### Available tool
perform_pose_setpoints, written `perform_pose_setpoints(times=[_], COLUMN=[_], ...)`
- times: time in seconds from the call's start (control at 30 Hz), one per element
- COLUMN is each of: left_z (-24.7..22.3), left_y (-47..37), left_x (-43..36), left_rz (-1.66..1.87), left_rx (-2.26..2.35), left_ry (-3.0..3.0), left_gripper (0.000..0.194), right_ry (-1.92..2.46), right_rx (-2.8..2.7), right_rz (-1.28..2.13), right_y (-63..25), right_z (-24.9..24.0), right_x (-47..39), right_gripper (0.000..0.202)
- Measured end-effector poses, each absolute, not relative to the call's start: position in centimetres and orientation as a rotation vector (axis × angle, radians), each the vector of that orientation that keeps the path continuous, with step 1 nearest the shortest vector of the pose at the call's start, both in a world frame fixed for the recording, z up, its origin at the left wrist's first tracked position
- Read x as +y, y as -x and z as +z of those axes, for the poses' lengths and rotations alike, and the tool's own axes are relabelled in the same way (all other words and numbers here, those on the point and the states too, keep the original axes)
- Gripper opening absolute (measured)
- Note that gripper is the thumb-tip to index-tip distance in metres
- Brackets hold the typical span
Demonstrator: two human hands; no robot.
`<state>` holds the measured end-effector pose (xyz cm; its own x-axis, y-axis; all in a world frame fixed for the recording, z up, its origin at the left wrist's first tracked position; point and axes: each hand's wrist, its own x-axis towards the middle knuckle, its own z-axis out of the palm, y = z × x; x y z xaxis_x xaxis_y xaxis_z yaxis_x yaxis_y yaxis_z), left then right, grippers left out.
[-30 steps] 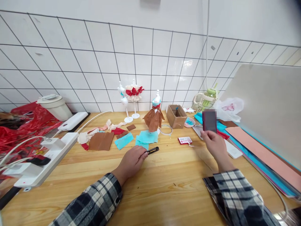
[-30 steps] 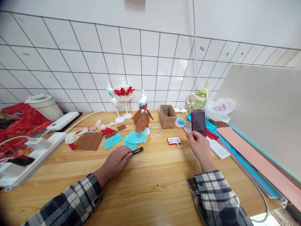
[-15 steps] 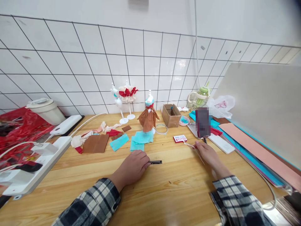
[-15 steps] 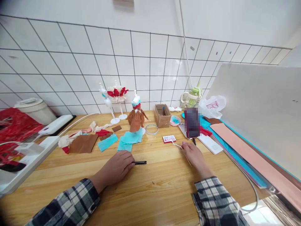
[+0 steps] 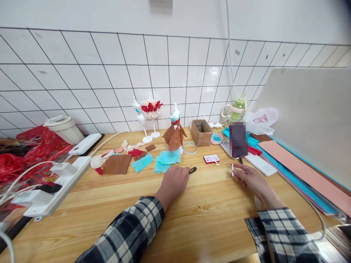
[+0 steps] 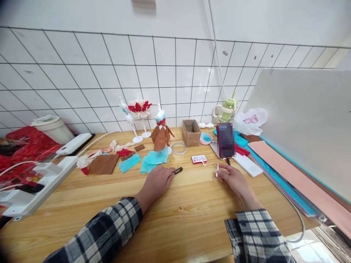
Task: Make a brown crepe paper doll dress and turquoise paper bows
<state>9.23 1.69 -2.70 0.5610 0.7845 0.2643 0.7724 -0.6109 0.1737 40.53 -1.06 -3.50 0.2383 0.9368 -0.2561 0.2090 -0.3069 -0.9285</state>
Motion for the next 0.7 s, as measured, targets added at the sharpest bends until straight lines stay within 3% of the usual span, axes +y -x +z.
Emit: perform_pose_setpoints(times=[0.13, 0.5, 0.7], left_z=[-1.8, -4.3, -5.5], left_y=[-10.5, -20.6, -20.9], left_x=[1.5, 2.1, 3.5], left_rz=[0.694, 0.896, 0.809], left_rx=[1.45, 1.163, 1.151], left_ry=[-2.731, -2.045, -1.912], left_gripper=[0.032, 0.041, 0.021], right_ry=[1.579, 1.295, 1.377], right_rx=[-0.968, -0.965, -1.035], right_rz=[1.273, 1.585, 1.55], right_y=[-39.6, -37.1, -36.8], right_z=[-3.3, -2.8, -3.1], right_x=[-1.3, -1.8, -1.7], right_gripper=[0.039, 0.047, 0.05])
